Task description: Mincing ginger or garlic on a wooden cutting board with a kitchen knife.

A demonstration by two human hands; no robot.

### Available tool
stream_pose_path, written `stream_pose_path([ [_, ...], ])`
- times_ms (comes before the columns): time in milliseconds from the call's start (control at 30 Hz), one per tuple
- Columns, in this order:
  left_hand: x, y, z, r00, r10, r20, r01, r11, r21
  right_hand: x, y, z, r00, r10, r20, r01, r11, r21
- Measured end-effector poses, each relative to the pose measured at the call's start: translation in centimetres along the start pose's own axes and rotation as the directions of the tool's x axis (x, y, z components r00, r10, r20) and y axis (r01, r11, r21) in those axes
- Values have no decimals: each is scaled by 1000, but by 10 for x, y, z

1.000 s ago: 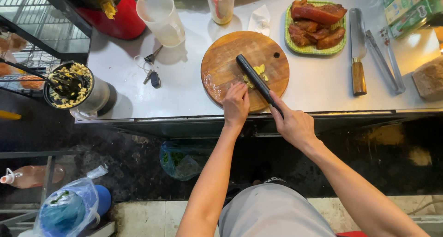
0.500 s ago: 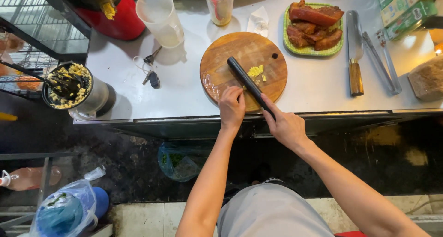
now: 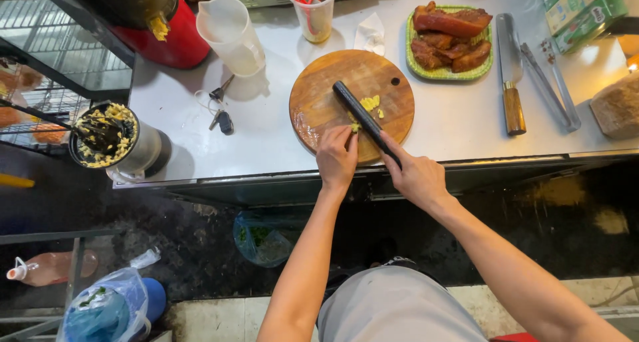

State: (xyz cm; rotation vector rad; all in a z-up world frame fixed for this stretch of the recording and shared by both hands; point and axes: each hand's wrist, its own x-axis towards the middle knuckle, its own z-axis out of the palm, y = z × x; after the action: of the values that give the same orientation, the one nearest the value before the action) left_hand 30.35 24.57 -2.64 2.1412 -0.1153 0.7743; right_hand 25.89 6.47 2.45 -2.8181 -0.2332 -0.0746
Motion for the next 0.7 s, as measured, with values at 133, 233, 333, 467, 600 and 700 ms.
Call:
stream_pose_path([
  [133,5,-5,8,999,38,21,-39,998,53,-2,-8,-15,998,32,-46,-29,997,65],
  [233,9,-13,7,998,51,43,-56,992,115,-5,-14,-18,983,100,-157,-60,969,240],
  [333,14,-16,0,997,31,71,-33,999,30,-4,3,-7,1000,22,-14,-21,998,62],
  [467,47,42,-64,991,-131,25,133,966,-219,-1,15,-17,973,212,92,-201,582,788],
  [600,73,165,-181,988,-97,117,151,723,-674,-5,11,-57,888,-15,460,-436,-343,832],
  [700,38,196,-257,869,360,338,-11,699,-715,-17,45,-27,911,-182,371,-394,-649,650],
])
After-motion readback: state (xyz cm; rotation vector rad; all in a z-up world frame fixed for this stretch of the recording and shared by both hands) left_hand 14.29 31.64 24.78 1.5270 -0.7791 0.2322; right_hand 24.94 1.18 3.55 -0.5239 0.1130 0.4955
